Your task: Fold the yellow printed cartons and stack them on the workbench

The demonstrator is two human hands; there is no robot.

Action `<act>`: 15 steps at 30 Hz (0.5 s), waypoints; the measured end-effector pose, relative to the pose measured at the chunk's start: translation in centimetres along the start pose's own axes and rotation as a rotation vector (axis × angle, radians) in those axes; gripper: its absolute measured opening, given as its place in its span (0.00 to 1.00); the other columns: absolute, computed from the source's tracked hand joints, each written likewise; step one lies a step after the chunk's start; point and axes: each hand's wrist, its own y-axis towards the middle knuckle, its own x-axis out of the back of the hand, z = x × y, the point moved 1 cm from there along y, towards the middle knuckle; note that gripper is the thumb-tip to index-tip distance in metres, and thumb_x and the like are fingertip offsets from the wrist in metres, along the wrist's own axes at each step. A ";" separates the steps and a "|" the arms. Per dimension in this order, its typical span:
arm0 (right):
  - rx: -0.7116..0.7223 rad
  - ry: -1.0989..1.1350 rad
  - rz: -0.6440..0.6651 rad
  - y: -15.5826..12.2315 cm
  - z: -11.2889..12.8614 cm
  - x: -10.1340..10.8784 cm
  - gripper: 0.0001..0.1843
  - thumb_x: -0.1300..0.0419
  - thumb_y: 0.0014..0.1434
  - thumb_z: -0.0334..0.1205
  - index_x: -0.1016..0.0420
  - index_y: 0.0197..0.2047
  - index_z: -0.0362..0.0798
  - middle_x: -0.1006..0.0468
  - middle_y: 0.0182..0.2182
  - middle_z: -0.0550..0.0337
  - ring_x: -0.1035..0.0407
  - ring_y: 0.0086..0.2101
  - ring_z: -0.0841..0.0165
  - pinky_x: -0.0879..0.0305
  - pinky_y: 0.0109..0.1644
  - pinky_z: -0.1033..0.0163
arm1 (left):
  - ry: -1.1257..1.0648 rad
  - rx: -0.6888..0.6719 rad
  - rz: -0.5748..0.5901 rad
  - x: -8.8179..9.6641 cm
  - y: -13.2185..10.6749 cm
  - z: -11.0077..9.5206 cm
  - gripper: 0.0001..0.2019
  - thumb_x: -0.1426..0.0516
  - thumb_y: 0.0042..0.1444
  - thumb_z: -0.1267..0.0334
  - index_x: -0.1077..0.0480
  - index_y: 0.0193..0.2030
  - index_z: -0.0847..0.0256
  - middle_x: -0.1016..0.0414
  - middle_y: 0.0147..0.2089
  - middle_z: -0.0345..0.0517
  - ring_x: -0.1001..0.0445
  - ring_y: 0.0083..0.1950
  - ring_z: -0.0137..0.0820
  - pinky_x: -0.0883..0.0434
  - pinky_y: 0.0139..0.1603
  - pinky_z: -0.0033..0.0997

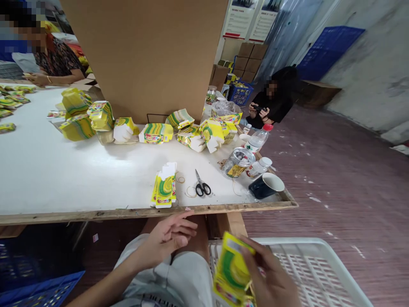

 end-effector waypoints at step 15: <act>0.009 -0.443 0.021 1.1 -0.1 0.7 0.21 0.41 0.53 0.59 0.18 0.42 0.55 0.17 0.38 0.52 0.24 0.36 0.52 0.29 0.38 0.51 | 0.635 -0.183 -0.256 3.9 0.7 1.2 0.21 0.43 0.59 0.66 0.32 0.61 0.57 0.29 0.62 0.55 0.33 0.65 0.44 0.38 0.66 0.52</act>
